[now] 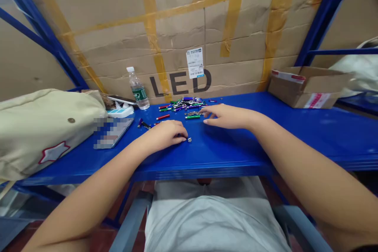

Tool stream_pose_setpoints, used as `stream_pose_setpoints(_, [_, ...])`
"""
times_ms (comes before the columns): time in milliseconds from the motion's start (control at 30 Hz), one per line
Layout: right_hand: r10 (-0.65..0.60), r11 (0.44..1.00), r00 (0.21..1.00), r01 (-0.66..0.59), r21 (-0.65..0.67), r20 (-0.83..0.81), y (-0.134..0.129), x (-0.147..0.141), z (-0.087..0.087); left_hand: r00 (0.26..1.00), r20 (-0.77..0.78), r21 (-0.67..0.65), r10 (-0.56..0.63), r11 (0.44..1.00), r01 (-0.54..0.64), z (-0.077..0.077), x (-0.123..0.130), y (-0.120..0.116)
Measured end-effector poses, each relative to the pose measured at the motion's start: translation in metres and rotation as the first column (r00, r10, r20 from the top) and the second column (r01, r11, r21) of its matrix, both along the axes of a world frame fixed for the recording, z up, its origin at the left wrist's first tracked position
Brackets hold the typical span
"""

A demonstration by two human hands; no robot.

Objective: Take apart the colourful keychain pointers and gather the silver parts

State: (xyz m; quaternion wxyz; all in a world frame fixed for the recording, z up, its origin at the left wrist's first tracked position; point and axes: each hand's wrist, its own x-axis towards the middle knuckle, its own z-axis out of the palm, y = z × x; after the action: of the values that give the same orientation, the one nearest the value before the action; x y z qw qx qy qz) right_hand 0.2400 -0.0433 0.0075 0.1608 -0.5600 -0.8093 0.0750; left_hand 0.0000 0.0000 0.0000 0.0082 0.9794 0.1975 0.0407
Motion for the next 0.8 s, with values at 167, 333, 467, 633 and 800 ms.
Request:
stream_pose_setpoints(167, [0.015, 1.000, 1.000, -0.015, -0.001, -0.015, 0.002, 0.000, -0.002, 0.997, -0.074, 0.163, 0.039, 0.986, -0.027, 0.003, 0.012, 0.016])
stream_pose_setpoints(333, [0.008, 0.999, 0.999, -0.006, 0.040, -0.041, 0.009, 0.004, -0.004, 0.995, 0.022, 0.193, 0.098, 0.976, -0.100, 0.018, 0.028, 0.047])
stream_pose_setpoints(467, [-0.052, 0.995, 0.995, 0.058, 0.080, -0.083, 0.012, 0.007, -0.003, 0.992, -0.017, 0.151, 0.129, 0.981, -0.125, 0.008, 0.060, 0.069])
stream_pose_setpoints(633, [-0.090, 0.981, 0.985, 0.113, 0.158, -0.146, 0.023, 0.014, -0.009, 0.990, -0.026, 0.233, 0.138, 0.964, -0.128, -0.006, 0.074, 0.070])
stream_pose_setpoints(800, [-0.090, 0.957, 0.996, 0.094, 0.273, -0.028, 0.049, 0.019, -0.027, 0.962, 0.202, 0.197, 0.185, 0.954, -0.225, 0.006, 0.037, 0.065])
